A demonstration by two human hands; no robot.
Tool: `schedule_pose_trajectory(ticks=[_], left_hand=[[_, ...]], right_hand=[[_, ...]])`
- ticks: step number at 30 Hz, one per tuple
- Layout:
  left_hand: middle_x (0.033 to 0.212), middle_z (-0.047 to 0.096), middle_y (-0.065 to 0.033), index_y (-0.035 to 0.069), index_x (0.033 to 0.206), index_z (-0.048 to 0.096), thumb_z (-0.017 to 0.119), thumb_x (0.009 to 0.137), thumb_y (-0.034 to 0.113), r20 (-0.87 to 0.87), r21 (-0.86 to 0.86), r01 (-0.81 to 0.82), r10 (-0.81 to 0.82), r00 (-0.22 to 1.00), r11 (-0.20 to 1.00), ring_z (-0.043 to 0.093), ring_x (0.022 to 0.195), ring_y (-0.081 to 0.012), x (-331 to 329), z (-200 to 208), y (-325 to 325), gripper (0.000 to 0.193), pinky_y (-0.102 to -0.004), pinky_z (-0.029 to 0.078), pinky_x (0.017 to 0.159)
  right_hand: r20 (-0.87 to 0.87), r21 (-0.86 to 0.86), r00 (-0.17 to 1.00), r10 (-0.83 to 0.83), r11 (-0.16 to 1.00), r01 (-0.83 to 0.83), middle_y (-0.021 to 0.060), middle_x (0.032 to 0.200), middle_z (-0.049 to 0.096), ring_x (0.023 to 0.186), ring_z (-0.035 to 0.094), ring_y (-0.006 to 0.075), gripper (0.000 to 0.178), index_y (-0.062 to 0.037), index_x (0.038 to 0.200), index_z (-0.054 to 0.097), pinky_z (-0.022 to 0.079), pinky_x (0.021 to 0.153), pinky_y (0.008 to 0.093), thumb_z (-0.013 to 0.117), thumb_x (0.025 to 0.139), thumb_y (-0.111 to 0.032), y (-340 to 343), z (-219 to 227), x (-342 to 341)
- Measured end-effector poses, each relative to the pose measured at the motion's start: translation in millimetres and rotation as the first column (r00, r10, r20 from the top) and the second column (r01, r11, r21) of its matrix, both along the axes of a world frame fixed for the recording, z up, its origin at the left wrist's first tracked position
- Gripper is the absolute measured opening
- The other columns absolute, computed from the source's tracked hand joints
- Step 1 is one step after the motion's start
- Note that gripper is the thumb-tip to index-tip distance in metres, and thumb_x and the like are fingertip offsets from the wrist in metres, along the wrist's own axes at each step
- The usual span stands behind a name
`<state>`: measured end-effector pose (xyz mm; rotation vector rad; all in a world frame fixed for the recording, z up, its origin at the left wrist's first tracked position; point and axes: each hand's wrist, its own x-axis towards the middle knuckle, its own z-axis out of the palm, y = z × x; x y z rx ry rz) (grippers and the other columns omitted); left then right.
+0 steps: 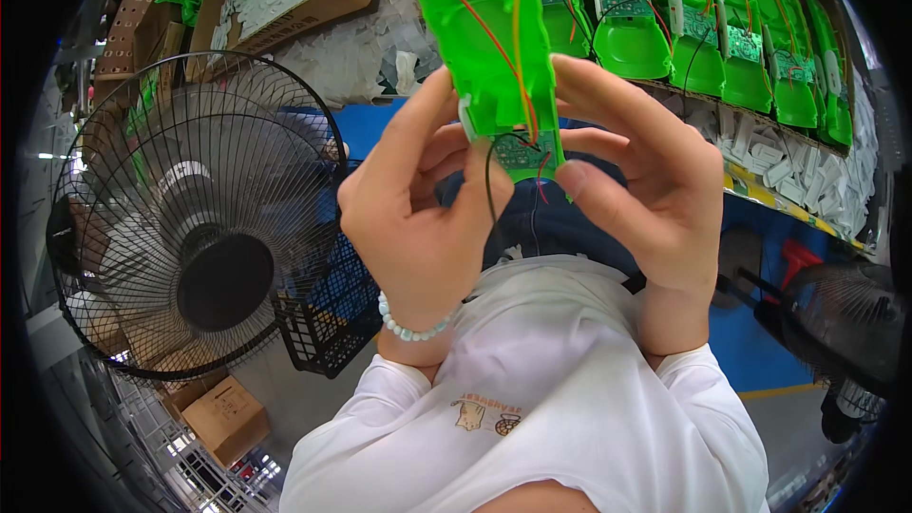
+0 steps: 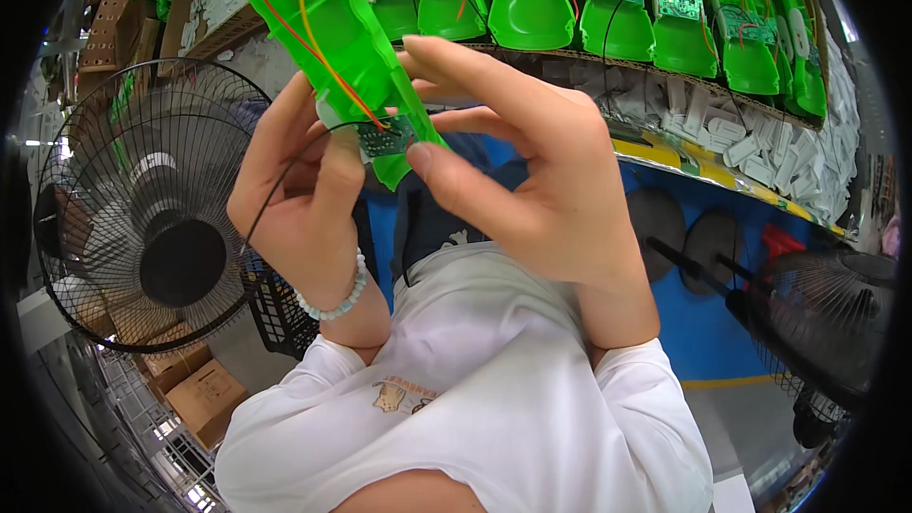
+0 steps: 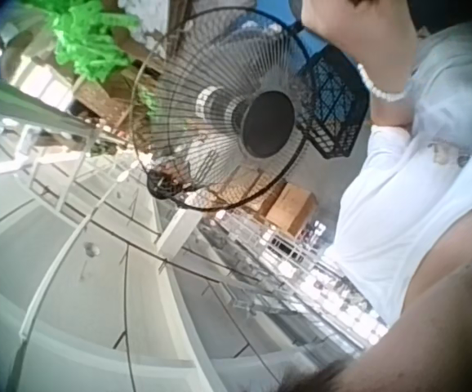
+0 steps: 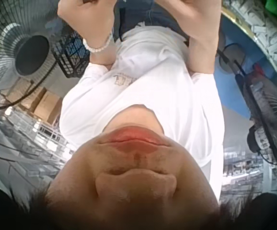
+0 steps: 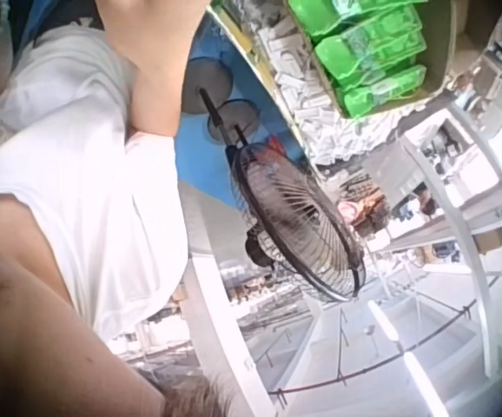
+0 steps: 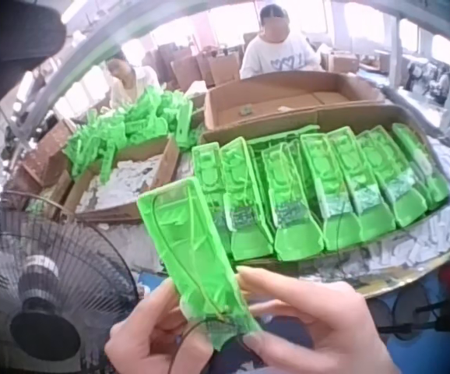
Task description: The person assembles green plastic housings by hand, inserting circuit boards and wires with small white components into them.
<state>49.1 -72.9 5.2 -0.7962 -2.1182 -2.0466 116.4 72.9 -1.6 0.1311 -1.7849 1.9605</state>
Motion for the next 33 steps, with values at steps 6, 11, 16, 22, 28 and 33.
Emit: schedule_pose_trajectory(ticks=[6, 11, 16, 22, 28, 33], left_hand=[[0.104, 0.067, -0.0109, -0.006, 0.123, 0.056, 0.065, 0.081, -0.007, 0.082, -0.041, 0.048, -0.045, 0.996, 0.998, 0.067, 0.088, -0.0154, -1, 1, -5, 0.043, -0.0255, 0.056, 0.075], [0.110, 0.063, -0.0130, -0.006, 0.132, 0.047, 0.061, 0.081, -0.007, 0.207, 0.126, 0.141, -0.165, 0.964, 0.982, 0.064, 0.096, -0.0176, 4, -1, 4, 0.053, -0.0268, 0.054, 0.080], [0.110, 0.062, -0.0140, -0.005, 0.138, 0.039, 0.061, 0.078, -0.008, 0.189, 0.121, 0.131, -0.152, 0.970, 0.984, 0.063, 0.099, -0.0182, 5, -14, 10, 0.064, -0.0268, 0.052, 0.082], [0.108, 0.062, -0.0108, -0.008, 0.135, 0.042, 0.063, 0.076, -0.007, 0.043, 0.118, 0.098, -0.104, 0.994, 0.988, 0.064, 0.092, -0.0165, 4, -23, 8, 0.062, -0.0255, 0.052, 0.077], [0.105, 0.062, -0.0110, -0.008, 0.133, 0.045, 0.064, 0.072, -0.008, -0.098, 0.097, 0.061, -0.051, 0.994, 0.993, 0.064, 0.085, -0.0141, 1, -30, 9, 0.064, -0.0239, 0.052, 0.072], [0.103, 0.063, -0.0105, -0.009, 0.133, 0.045, 0.064, 0.072, -0.008, -0.084, 0.101, 0.068, -0.060, 0.995, 0.993, 0.064, 0.083, -0.0131, 0, -30, 10, 0.063, -0.0229, 0.051, 0.071]], right_hand=[[0.101, 0.056, 0.995, -0.008, 0.998, 0.002, 0.0179, 0.107, 0.066, 0.102, 0.063, 0.0216, 0.041, 0.0119, 0.120, 0.056, 0.055, 0.083, 0.0298, 0.060, 0.080, 0.014, 2, 1, 2], [0.088, -0.024, 0.992, -0.092, 0.995, 0.094, 0.0159, 0.104, 0.067, 0.095, 0.065, 0.0178, 0.038, 0.0092, 0.117, 0.059, 0.057, 0.077, 0.0281, 0.062, 0.079, 0.010, -6, -6, -3], [0.048, 0.055, 0.981, -0.188, 0.981, 0.186, 0.0131, 0.097, 0.068, 0.084, 0.067, 0.0163, 0.035, 0.0031, 0.112, 0.064, 0.059, 0.071, 0.0278, 0.064, 0.077, 0.006, -11, -8, -4], [-0.014, 0.206, 0.988, -0.152, 0.967, 0.152, 0.0177, 0.103, 0.065, 0.093, 0.064, 0.0197, 0.039, 0.0117, 0.115, 0.059, 0.058, 0.078, 0.0320, 0.060, 0.075, 0.015, -9, 0, -1], [-0.019, 0.265, 0.982, -0.188, 0.946, 0.186, 0.0197, 0.101, 0.064, 0.089, 0.064, 0.0230, 0.037, 0.0125, 0.112, 0.060, 0.058, 0.075, 0.0336, 0.060, 0.075, 0.015, -11, 0, -2], [-0.027, 0.226, 0.984, -0.179, 0.957, 0.180, 0.0203, 0.098, 0.064, 0.089, 0.063, 0.0230, 0.038, 0.0137, 0.112, 0.060, 0.058, 0.073, 0.0316, 0.059, 0.074, 0.016, -10, -2, -4]])
